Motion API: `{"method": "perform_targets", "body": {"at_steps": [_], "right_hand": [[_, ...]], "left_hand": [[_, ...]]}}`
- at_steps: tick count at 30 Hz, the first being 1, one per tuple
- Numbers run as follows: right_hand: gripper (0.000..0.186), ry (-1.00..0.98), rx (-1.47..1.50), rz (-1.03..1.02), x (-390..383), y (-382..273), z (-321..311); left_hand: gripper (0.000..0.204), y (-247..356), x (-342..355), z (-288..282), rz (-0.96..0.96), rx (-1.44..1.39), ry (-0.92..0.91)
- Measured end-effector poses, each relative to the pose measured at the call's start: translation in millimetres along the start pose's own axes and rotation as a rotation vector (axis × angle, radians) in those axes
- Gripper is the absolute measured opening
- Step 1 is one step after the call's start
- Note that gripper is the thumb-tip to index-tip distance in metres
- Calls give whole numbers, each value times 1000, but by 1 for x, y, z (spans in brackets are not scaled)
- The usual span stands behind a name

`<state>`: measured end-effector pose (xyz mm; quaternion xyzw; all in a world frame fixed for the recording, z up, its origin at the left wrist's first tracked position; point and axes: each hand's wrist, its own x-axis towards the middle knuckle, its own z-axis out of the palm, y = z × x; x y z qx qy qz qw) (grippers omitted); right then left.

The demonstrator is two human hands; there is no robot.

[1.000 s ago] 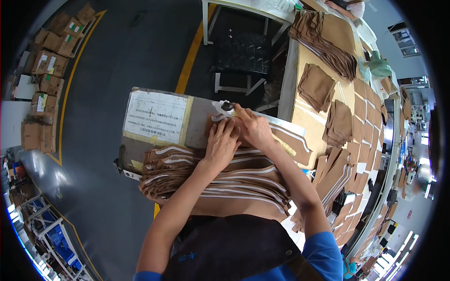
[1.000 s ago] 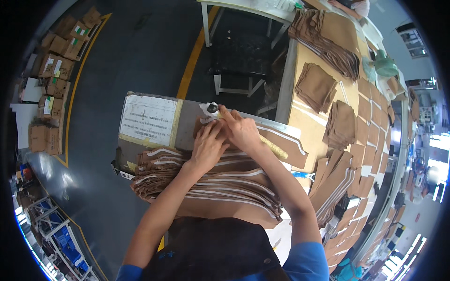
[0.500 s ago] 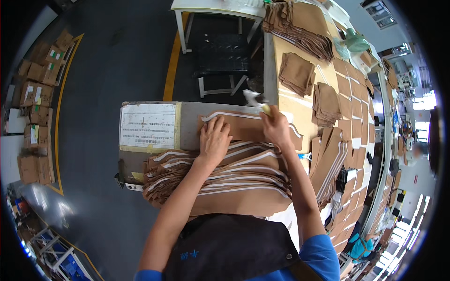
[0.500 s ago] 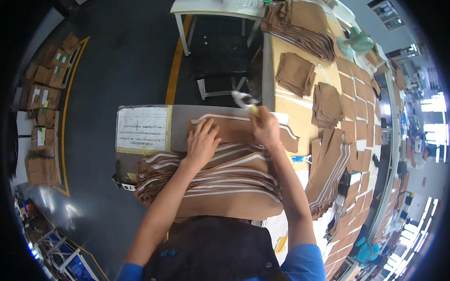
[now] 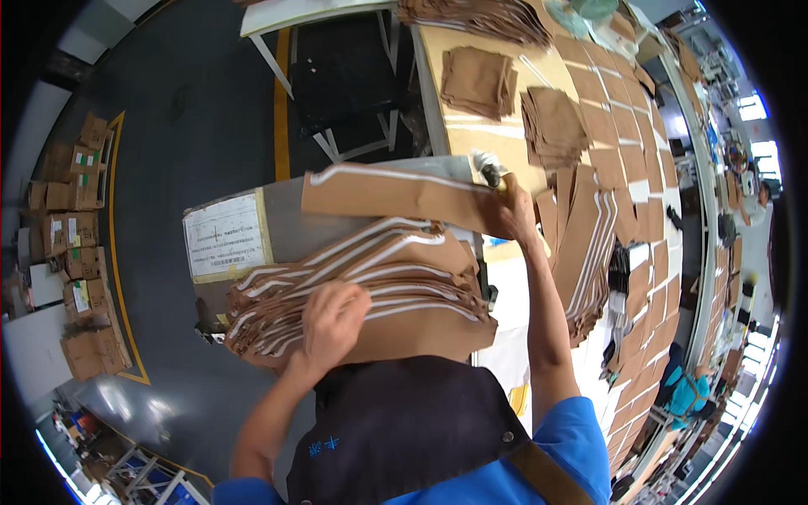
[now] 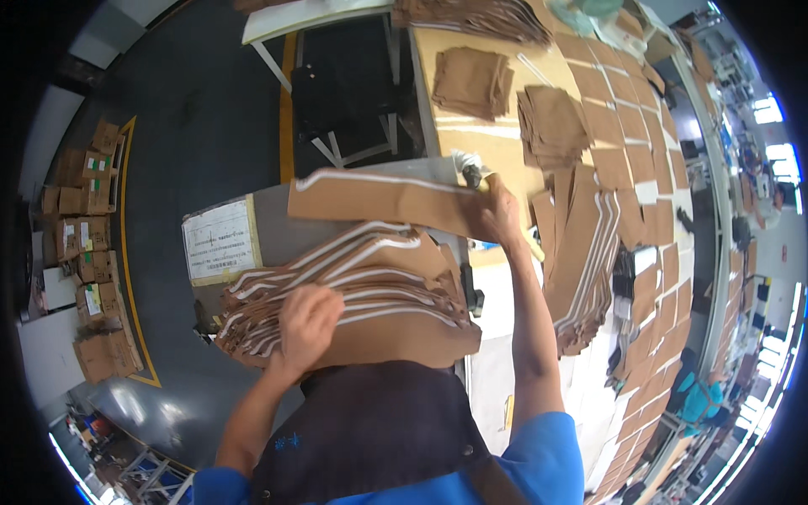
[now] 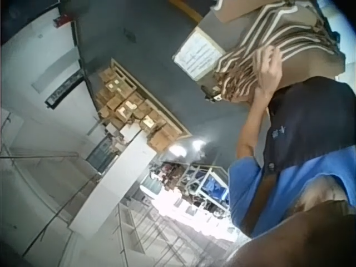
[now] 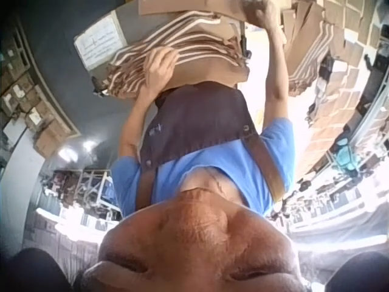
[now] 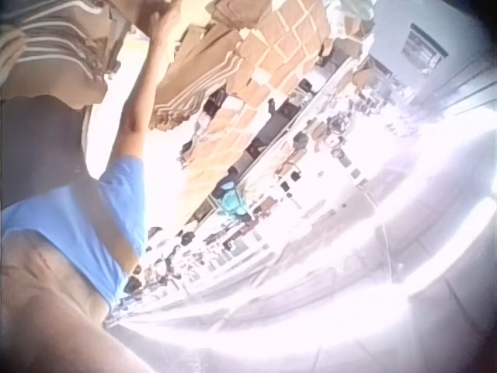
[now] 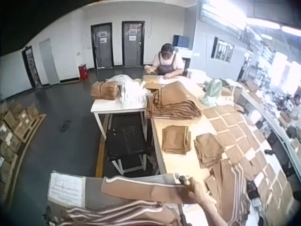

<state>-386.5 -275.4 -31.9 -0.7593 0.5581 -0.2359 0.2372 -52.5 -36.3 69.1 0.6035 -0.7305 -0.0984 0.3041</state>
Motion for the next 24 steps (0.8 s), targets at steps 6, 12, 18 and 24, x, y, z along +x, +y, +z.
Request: {"method": "perform_targets", "body": {"at_steps": [6, 12, 18, 24], "right_hand": [[28, 445, 206, 271, -79, 42, -46], [36, 455, 5, 562, -179, 128, -27], [34, 455, -259, 404, -194, 82, -14], [24, 315, 28, 401, -143, -21, -55]], "left_hand": [[31, 20, -59, 46, 194, 88, -87], [26, 32, -30, 56, 56, 86, -111], [18, 25, -18, 49, 85, -32, -209], [17, 16, 17, 21, 69, -328, 8]]}}
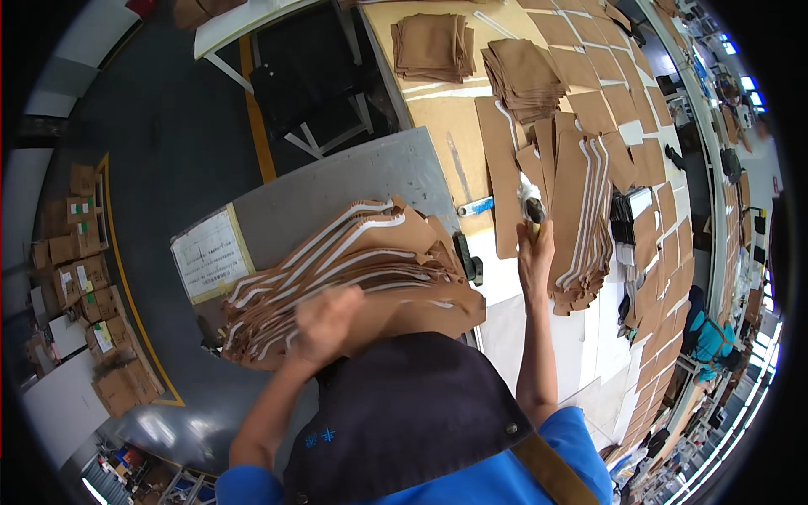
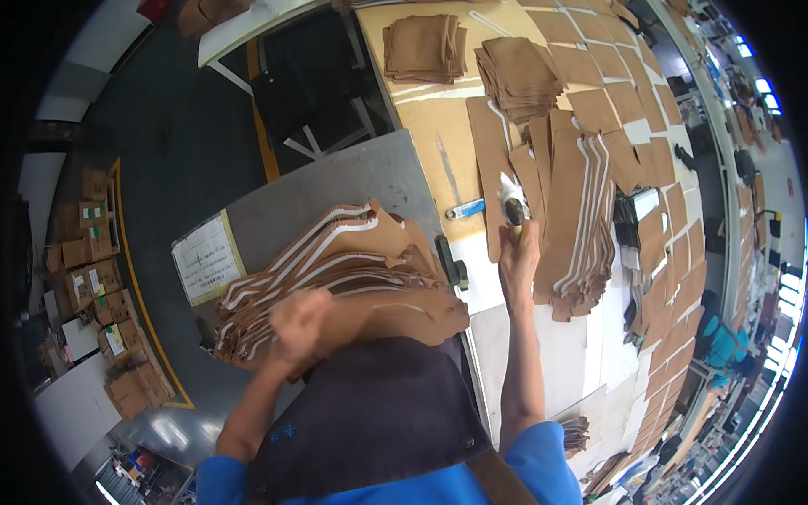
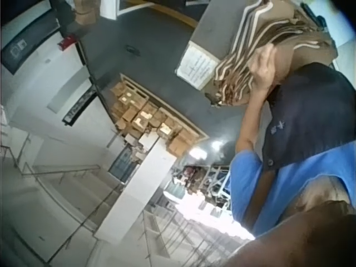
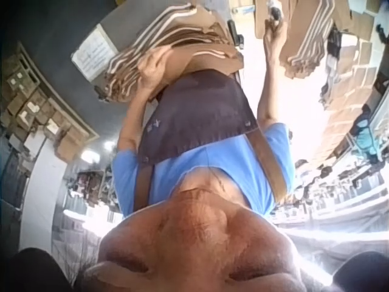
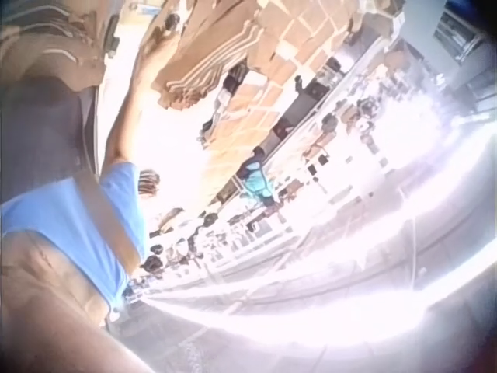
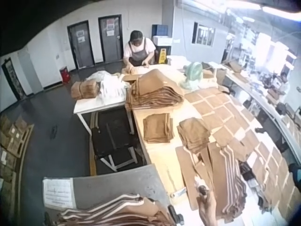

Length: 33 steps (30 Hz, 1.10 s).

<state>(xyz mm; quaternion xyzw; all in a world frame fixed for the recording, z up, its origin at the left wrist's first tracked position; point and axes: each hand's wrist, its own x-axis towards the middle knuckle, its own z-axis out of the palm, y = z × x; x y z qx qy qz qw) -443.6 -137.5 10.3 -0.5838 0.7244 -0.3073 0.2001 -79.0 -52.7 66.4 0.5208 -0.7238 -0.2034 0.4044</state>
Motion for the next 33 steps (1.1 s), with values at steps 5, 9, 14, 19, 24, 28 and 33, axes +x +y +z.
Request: {"method": "perform_targets", "body": {"at_steps": [5, 9, 14, 19, 24, 28, 33], "right_hand": [[17, -129, 423, -78, 43, -81, 20], [23, -205, 327, -247, 77, -105, 73], [30, -201, 67, -478, 93, -98, 112], [37, -289, -165, -520, 86, -94, 133], [44, -234, -85, -476, 88, -105, 133], [45, -335, -179, -529, 92, -108, 132], [41, -374, -194, -567, 85, -111, 136]], "left_hand": [[13, -68, 142, -9, -140, 0, -72], [18, -142, 143, 49, -144, 125, -277], [19, -139, 138, 64, -184, 161, -255], [18, -137, 139, 62, -227, 134, -234], [17, -139, 138, 63, -247, 115, -215], [18, -141, 136, 65, -265, 128, -228], [17, -141, 135, 61, -273, 115, -220]]}}
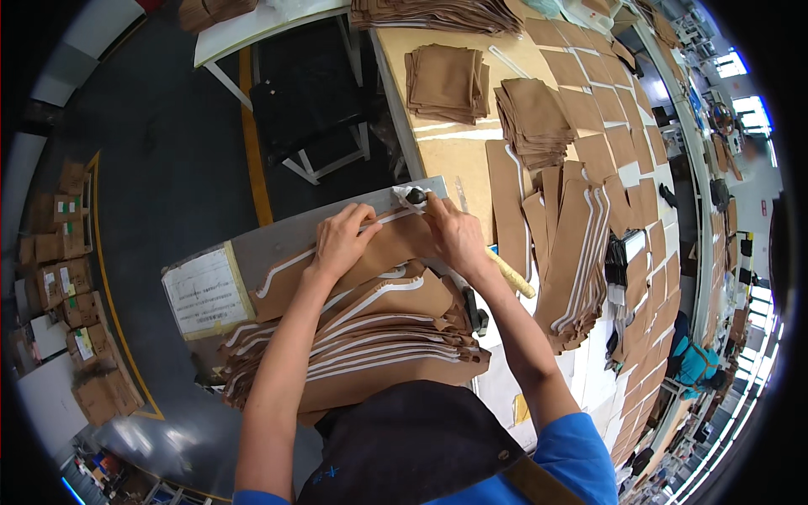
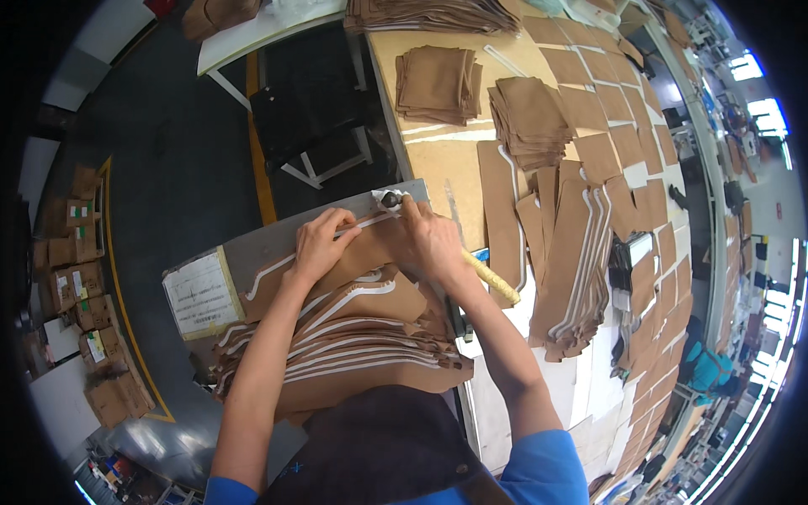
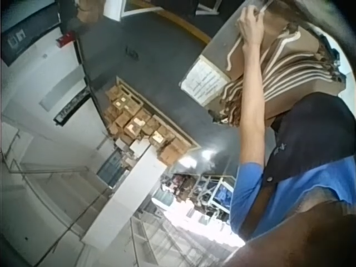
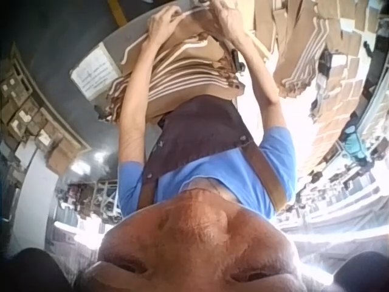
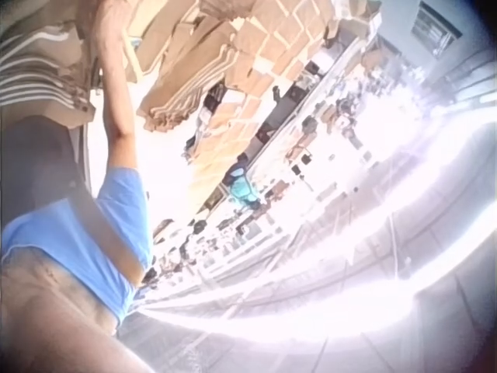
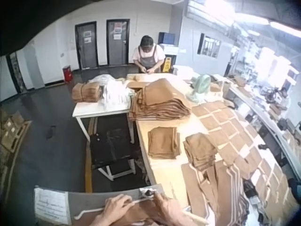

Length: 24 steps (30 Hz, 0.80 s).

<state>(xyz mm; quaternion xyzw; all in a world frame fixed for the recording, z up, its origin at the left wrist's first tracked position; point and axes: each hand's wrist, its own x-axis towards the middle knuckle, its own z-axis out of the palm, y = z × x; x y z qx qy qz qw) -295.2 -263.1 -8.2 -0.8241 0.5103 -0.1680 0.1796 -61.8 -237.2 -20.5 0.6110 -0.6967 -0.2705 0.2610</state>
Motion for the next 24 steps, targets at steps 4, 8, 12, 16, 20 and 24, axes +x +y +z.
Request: {"method": "perform_targets", "body": {"at_steps": [4, 8, 12, 16, 20, 24], "right_hand": [[49, 35, 24, 27, 5, 3, -1], [59, 27, 26, 87, -11, 0, -27], [37, 69, 64, 23, -14, 16, 30], [49, 241, 194, 312, -20, 37, 15], [58, 406, 673, 635, -52, 83, 1], [50, 332, 863, 506, -66, 88, -4]], "left_hand": [[17, 2, 3, -1, 17, 9, -2], [17, 12, 12, 8, 112, -37, 26], [15, -3, 3, 13, 86, -34, 12], [13, -22, 0, 9, -16, -284, -22], [14, 25, 26, 21, 1, -384, -183], [15, 29, 40, 25, 27, -400, -248]]}}
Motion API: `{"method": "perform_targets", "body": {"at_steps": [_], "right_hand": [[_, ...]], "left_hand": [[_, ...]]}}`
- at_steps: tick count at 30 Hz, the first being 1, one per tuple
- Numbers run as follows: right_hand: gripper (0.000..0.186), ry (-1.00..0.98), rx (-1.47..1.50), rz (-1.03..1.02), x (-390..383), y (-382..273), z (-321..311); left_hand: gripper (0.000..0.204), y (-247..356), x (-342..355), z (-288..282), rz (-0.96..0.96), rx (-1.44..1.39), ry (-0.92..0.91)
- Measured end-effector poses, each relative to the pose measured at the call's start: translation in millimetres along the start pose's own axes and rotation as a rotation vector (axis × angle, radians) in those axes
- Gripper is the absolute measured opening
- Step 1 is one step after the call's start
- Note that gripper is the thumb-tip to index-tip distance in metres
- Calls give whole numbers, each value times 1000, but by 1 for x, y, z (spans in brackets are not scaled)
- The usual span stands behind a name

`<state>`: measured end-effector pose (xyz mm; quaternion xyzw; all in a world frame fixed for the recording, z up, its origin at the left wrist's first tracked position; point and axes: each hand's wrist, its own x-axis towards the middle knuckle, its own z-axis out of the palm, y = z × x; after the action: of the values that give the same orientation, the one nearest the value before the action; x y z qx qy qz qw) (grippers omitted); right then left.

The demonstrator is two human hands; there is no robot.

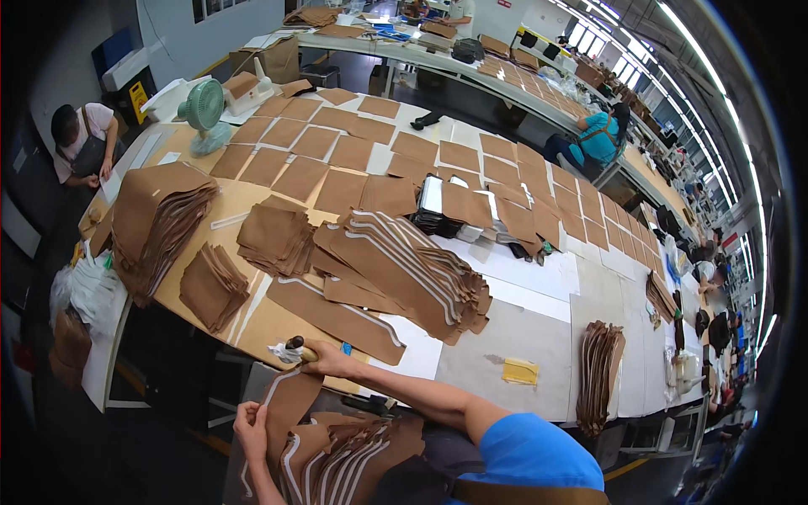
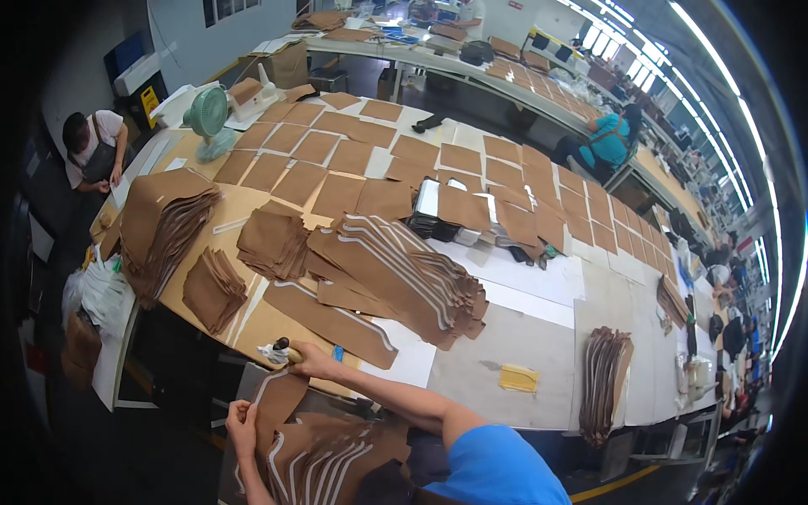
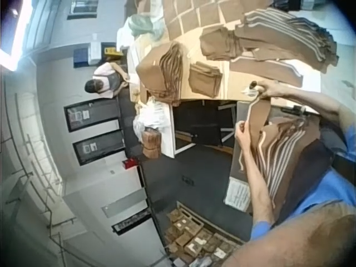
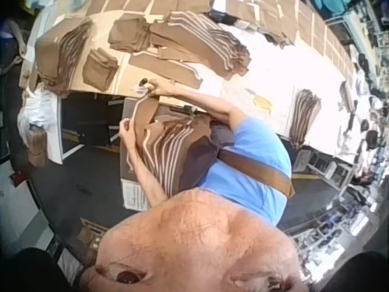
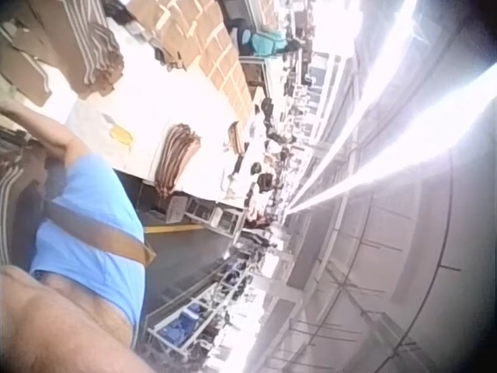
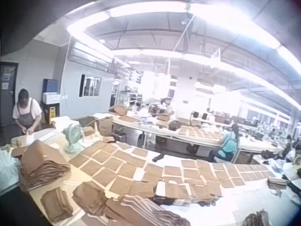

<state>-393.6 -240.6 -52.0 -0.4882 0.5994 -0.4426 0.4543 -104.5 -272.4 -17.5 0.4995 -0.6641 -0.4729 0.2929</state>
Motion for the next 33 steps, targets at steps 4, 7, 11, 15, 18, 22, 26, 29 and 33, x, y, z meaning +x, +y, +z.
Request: {"method": "perform_targets", "body": {"at_steps": [4, 7, 11, 15, 18, 22, 26, 29, 33], "right_hand": [[38, 167, -193, -76, 0, -18, -32], [37, 247, -322, -45, 4, -9, -56], [30, 429, -702, -255, -1, -30, -29], [29, 86, -434, -403, -12, -80, 16], [32, -163, -542, -510, -12, -80, 59], [29, -274, -541, -562, -7, -83, 117], [32, -431, -636, -628, 4, -72, 154], [32, -403, -564, -713, 8, -73, 176], [37, -565, -679, -662, 7, -73, 186]], "left_hand": [[23, 7, -15, -22, -46, 133, -42], [30, -9, -40, -43, -27, 430, 72], [32, -23, -62, -46, 250, 643, 162], [38, 7, -64, -21, 343, 865, 306], [22, 12, -78, -15, 161, 348, 171], [40, 9, -112, -9, 12, 518, 212], [45, 7, -117, -5, -66, 507, 224], [49, 4, -120, -5, -91, 693, 246], [50, 1, -120, -3, -129, 649, 241]]}}
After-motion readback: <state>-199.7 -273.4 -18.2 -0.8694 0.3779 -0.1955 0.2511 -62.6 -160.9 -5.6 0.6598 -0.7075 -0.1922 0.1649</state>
